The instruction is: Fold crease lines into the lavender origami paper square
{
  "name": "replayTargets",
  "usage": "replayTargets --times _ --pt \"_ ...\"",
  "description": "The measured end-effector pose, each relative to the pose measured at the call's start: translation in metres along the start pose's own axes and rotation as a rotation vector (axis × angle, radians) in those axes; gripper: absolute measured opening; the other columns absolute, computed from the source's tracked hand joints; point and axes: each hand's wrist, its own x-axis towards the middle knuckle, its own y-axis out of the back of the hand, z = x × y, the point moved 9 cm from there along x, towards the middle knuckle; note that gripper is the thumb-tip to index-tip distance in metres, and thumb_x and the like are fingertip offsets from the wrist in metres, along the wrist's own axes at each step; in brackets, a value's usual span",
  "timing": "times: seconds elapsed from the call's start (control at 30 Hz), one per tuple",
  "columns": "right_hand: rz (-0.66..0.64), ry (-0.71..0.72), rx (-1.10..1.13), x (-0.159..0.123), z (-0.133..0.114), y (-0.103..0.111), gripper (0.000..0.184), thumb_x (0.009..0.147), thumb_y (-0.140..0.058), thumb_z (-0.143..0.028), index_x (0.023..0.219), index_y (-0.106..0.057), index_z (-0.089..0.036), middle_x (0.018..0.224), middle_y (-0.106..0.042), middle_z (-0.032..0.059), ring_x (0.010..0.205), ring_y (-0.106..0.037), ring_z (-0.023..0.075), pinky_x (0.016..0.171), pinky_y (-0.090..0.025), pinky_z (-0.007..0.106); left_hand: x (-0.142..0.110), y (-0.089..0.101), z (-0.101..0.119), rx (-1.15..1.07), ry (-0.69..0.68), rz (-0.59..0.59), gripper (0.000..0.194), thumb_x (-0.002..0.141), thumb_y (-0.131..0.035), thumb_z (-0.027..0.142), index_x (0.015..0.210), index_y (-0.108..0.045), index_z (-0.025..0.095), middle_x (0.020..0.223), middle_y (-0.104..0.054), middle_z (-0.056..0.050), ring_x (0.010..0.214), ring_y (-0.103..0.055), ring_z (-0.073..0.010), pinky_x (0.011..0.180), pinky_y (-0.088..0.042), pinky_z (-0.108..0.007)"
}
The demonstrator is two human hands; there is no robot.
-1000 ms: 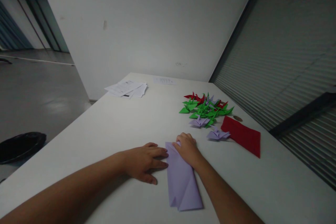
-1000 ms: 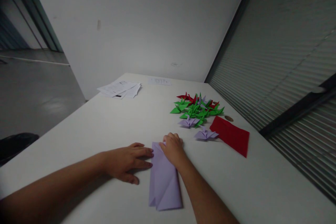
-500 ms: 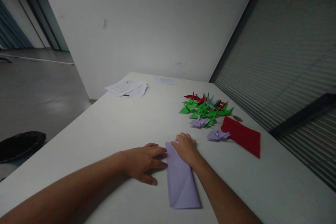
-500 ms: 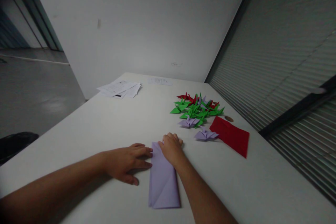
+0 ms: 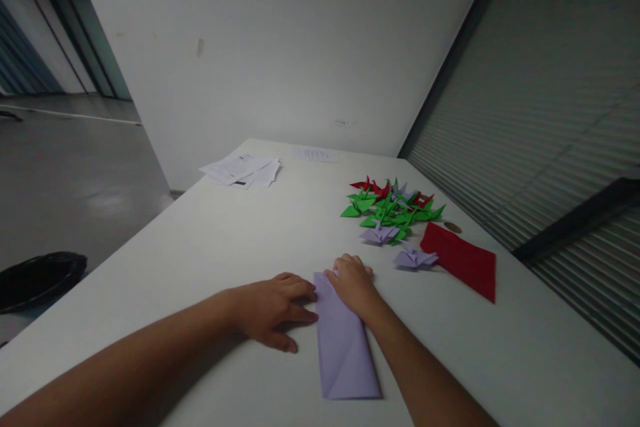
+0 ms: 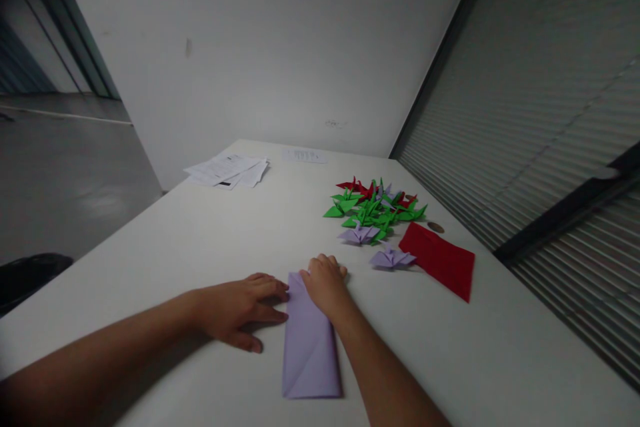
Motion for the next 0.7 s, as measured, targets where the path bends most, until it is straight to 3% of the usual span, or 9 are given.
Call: replayTargets --times 0.7 --pt "-0.019 -0.009 -0.006 0.0006 -0.0036 0.0001 0.026 0.101 -0.055 -0.037 0.097 -0.071 -0.017 0.115 -0.069 0.0132 0.114 -0.058 0.0287 0.087 -0.041 0.039 0.0005 0.0009 -0.0001 -0.008 0.007 0.002 0.066 0.085 -0.07 0.059 0.139 -0.064 0.02 0.144 -0.053 -0.021 0.133 -0.052 -0.0386 0.116 -0.038 -0.053"
